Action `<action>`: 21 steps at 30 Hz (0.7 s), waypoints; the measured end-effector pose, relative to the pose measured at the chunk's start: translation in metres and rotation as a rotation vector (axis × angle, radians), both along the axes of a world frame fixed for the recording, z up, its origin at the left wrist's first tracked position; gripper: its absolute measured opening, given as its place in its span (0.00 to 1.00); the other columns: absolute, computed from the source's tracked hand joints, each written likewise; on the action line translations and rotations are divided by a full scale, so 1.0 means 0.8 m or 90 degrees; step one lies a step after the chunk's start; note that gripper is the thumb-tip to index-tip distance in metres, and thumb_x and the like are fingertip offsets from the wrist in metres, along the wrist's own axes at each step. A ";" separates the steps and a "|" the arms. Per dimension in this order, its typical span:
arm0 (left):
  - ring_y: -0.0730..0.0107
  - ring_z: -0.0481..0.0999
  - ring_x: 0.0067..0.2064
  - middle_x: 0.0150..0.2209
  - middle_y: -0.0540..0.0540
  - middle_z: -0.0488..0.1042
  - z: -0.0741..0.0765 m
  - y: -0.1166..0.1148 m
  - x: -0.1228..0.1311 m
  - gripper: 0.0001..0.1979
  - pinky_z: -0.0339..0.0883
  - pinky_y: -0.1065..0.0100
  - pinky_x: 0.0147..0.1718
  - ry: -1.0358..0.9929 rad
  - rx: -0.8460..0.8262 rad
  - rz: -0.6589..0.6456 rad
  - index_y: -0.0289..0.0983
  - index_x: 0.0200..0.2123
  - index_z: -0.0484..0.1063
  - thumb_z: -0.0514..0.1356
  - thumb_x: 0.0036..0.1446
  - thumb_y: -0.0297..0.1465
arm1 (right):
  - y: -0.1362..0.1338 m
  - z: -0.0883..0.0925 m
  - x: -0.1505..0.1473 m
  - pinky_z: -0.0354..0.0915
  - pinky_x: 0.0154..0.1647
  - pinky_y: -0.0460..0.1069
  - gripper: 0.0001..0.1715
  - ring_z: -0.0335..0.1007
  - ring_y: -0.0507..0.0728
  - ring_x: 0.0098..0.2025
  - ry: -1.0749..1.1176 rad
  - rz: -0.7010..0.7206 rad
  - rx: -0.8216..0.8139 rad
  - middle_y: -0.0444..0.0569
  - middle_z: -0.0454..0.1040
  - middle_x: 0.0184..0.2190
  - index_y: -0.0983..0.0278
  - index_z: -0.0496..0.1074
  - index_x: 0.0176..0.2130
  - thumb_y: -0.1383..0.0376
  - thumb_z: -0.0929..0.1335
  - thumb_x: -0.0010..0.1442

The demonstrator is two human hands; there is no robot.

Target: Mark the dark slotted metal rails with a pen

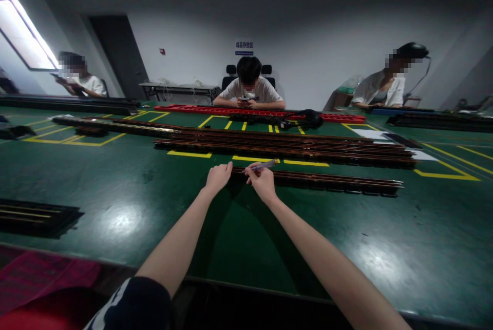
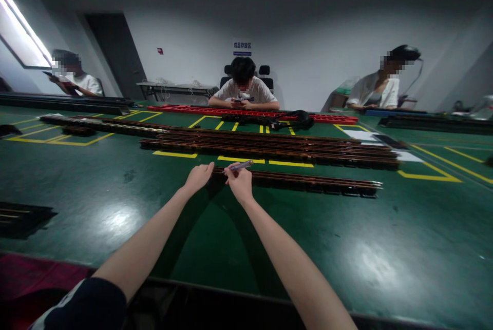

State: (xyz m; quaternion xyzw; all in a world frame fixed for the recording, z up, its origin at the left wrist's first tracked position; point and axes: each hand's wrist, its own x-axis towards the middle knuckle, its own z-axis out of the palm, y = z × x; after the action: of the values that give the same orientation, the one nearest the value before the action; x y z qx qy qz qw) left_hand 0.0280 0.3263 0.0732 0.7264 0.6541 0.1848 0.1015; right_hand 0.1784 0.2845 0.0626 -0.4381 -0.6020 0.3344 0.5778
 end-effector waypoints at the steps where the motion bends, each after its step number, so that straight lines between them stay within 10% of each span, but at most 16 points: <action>1: 0.61 0.80 0.34 0.30 0.40 0.79 0.000 -0.001 0.000 0.28 0.70 0.64 0.38 -0.010 -0.002 -0.002 0.35 0.30 0.76 0.39 0.67 0.37 | 0.000 0.000 -0.001 0.68 0.21 0.48 0.23 0.70 0.53 0.21 -0.001 -0.008 0.006 0.48 0.73 0.27 0.64 0.68 0.31 0.46 0.68 0.55; 21: 0.63 0.77 0.30 0.29 0.42 0.78 -0.010 0.002 0.000 0.25 0.70 0.62 0.35 -0.114 -0.011 0.011 0.37 0.27 0.72 0.41 0.67 0.38 | 0.001 -0.001 0.005 0.70 0.23 0.47 0.17 0.70 0.52 0.22 0.011 -0.029 0.005 0.47 0.72 0.28 0.64 0.68 0.32 0.52 0.68 0.57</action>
State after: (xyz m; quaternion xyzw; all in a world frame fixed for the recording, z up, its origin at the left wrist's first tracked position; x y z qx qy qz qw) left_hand 0.0282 0.3279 0.0649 0.7006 0.6500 0.2440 0.1646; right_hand 0.1822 0.2851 0.0615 -0.4467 -0.5879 0.3224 0.5924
